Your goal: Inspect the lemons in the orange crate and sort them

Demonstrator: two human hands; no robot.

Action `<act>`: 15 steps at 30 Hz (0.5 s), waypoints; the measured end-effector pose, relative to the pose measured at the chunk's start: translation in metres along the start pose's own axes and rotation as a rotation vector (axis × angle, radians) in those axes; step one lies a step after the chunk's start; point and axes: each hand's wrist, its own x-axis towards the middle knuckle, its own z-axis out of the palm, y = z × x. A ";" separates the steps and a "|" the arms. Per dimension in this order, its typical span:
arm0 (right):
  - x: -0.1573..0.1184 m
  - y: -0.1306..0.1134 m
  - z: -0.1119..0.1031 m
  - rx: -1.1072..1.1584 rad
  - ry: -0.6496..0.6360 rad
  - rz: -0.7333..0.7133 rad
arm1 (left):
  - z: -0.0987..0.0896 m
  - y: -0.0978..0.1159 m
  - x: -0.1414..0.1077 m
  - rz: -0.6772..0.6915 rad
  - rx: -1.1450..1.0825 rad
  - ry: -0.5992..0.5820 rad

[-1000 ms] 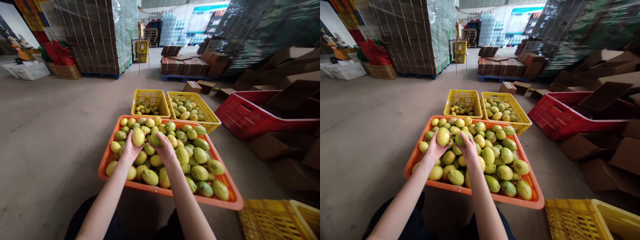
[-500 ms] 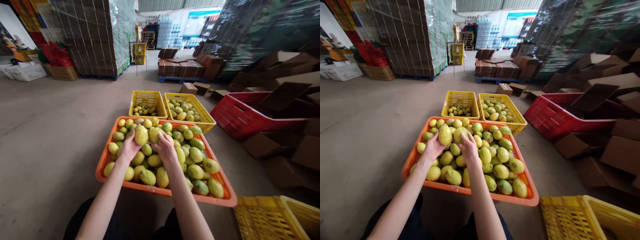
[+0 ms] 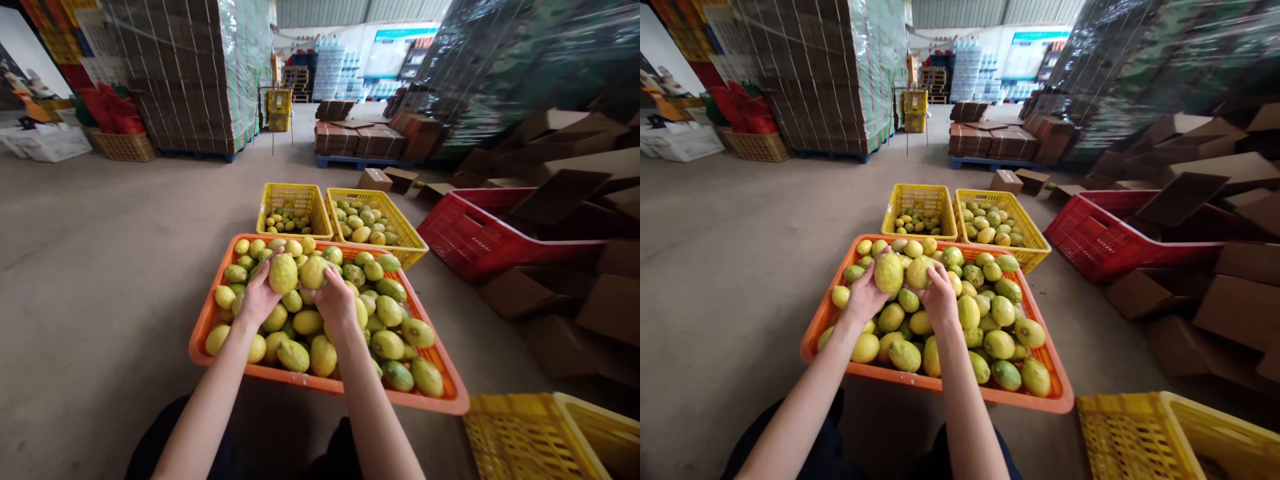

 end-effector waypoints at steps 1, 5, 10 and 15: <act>0.001 0.001 0.000 -0.003 0.016 0.019 | 0.000 -0.001 0.001 -0.022 0.006 0.022; 0.007 0.004 -0.002 -0.047 0.066 0.103 | -0.002 -0.003 0.006 -0.103 0.051 0.126; 0.011 0.012 -0.003 -0.088 0.104 0.158 | -0.002 -0.001 0.006 -0.153 0.069 0.173; 0.010 0.014 -0.001 -0.051 0.134 0.191 | -0.003 0.003 0.002 -0.146 0.098 0.164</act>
